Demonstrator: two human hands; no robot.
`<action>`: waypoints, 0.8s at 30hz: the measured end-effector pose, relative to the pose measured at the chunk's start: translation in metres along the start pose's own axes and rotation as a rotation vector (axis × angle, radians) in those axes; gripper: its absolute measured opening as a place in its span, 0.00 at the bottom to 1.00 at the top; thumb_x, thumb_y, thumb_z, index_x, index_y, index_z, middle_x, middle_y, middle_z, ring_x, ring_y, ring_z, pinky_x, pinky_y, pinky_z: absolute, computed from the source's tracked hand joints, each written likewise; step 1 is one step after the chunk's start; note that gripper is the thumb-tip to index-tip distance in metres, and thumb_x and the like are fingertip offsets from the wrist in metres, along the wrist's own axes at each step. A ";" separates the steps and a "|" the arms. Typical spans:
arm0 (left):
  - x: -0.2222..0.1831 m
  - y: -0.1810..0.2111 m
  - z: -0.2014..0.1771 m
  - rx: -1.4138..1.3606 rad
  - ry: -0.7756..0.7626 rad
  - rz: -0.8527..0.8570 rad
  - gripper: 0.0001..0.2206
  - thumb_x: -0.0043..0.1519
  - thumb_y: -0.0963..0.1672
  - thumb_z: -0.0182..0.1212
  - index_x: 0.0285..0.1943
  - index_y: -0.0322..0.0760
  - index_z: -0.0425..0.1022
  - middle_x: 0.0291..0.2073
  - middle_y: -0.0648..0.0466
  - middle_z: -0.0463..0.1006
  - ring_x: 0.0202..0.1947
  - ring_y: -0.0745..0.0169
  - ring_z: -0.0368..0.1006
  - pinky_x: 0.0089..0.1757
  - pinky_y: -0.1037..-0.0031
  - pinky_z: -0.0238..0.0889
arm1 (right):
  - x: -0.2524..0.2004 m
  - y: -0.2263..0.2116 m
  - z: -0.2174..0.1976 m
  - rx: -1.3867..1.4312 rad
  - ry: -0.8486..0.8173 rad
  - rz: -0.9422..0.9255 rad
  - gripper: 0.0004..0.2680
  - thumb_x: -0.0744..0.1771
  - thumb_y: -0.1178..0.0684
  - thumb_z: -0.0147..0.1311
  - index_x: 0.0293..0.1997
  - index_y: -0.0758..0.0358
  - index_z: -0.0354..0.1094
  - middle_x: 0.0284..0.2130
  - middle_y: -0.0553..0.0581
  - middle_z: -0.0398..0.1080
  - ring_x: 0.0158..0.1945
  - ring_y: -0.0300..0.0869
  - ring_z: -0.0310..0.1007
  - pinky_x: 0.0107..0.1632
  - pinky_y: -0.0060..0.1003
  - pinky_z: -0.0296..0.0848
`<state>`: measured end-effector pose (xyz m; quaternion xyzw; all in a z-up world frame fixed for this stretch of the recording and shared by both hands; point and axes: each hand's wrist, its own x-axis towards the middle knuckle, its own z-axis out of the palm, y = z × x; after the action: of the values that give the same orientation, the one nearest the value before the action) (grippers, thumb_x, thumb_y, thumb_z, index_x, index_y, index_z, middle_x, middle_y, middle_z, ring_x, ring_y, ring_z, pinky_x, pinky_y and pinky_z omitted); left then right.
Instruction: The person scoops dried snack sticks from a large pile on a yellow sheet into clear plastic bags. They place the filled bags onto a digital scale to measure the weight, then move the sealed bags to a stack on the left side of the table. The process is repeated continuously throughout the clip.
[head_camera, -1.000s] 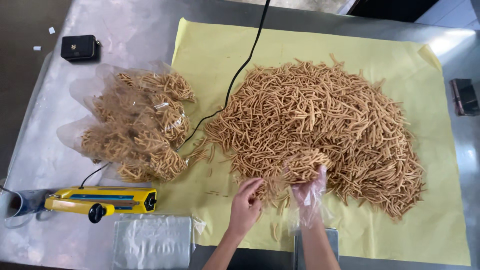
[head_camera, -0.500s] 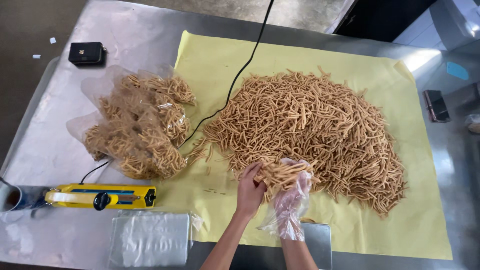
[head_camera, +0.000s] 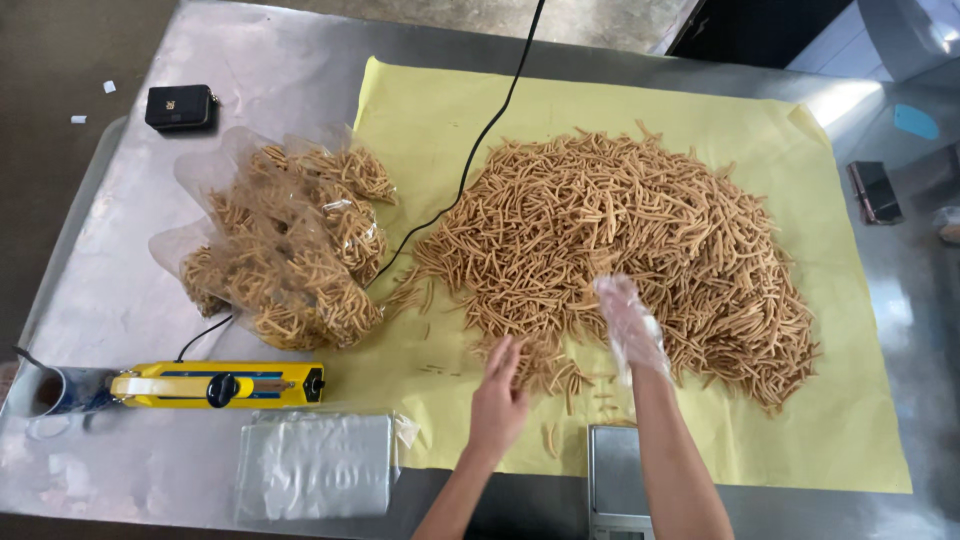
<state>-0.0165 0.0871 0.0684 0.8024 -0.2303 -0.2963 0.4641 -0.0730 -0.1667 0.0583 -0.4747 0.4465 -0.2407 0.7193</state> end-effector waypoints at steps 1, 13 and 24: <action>0.000 -0.007 -0.004 -0.029 0.040 0.063 0.35 0.53 0.34 0.57 0.75 0.41 0.64 0.74 0.56 0.60 0.33 0.62 0.77 0.33 0.76 0.71 | -0.001 0.017 -0.014 -0.041 -0.003 0.037 0.10 0.71 0.49 0.53 0.57 0.58 0.63 0.46 0.56 0.70 0.42 0.41 0.69 0.44 0.38 0.69; -0.051 0.073 -0.009 -0.062 -0.399 0.257 0.33 0.52 0.34 0.51 0.73 0.33 0.62 0.75 0.53 0.61 0.64 0.58 0.67 0.44 0.73 0.69 | -0.100 0.172 -0.236 -0.059 0.207 0.124 0.19 0.68 0.44 0.52 0.64 0.62 0.61 0.54 0.62 0.74 0.55 0.50 0.74 0.52 0.43 0.70; -0.092 0.105 0.034 -0.175 -0.814 0.124 0.33 0.55 0.35 0.53 0.75 0.37 0.64 0.75 0.55 0.66 0.38 0.39 0.76 0.38 0.68 0.68 | -0.245 0.192 -0.262 -0.291 0.458 0.117 0.13 0.69 0.56 0.55 0.61 0.66 0.66 0.44 0.52 0.72 0.46 0.39 0.68 0.48 0.35 0.69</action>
<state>-0.1161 0.0764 0.1717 0.5620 -0.4168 -0.5790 0.4186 -0.4345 -0.0174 -0.0522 -0.4795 0.6542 -0.2331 0.5364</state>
